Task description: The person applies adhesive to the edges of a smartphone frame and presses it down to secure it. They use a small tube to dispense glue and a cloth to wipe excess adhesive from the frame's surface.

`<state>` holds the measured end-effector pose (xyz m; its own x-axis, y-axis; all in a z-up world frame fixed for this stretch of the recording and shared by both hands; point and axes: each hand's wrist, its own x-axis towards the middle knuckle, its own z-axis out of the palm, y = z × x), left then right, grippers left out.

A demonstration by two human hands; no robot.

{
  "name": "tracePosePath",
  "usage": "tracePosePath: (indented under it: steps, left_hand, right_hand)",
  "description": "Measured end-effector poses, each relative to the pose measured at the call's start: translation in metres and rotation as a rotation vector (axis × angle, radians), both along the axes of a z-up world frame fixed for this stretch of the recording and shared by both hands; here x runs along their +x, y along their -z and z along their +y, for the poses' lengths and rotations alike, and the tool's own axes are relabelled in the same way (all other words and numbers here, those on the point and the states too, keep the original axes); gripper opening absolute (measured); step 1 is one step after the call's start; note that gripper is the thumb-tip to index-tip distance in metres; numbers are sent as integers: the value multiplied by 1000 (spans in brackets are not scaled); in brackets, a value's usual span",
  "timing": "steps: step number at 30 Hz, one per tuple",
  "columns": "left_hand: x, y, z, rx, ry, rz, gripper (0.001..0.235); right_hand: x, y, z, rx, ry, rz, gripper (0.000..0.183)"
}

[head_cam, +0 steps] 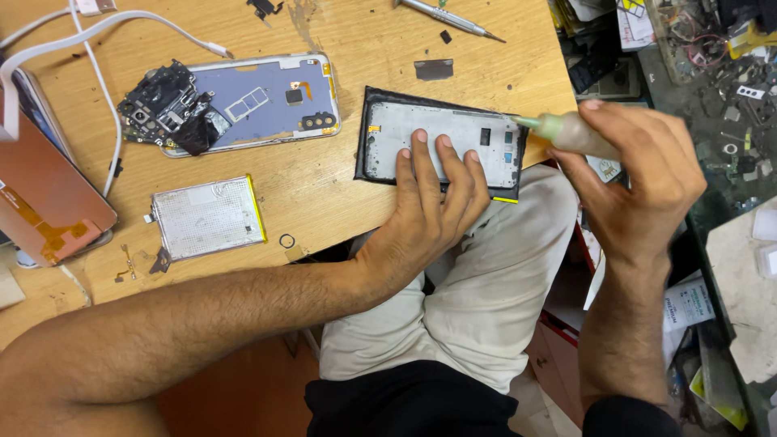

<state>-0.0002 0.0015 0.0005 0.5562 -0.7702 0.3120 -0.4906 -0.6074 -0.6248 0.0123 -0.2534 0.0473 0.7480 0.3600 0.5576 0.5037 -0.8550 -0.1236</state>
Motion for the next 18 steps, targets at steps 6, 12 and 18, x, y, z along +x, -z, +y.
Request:
tracePosePath:
  steps: [6,12,18]
  left_hand:
    - [-1,1,-1,-16,-19,-22,39]
    - [-2,0,0,-5,-18,-22,39]
    - [-1,-1,0,18,-20,-30,40]
  right_hand:
    - [16,-19,8,-245,-71,-69,40]
    - [16,-19,-4,-321,-103,-81,37]
    - [16,-18,-7,-336,-107,-79,38]
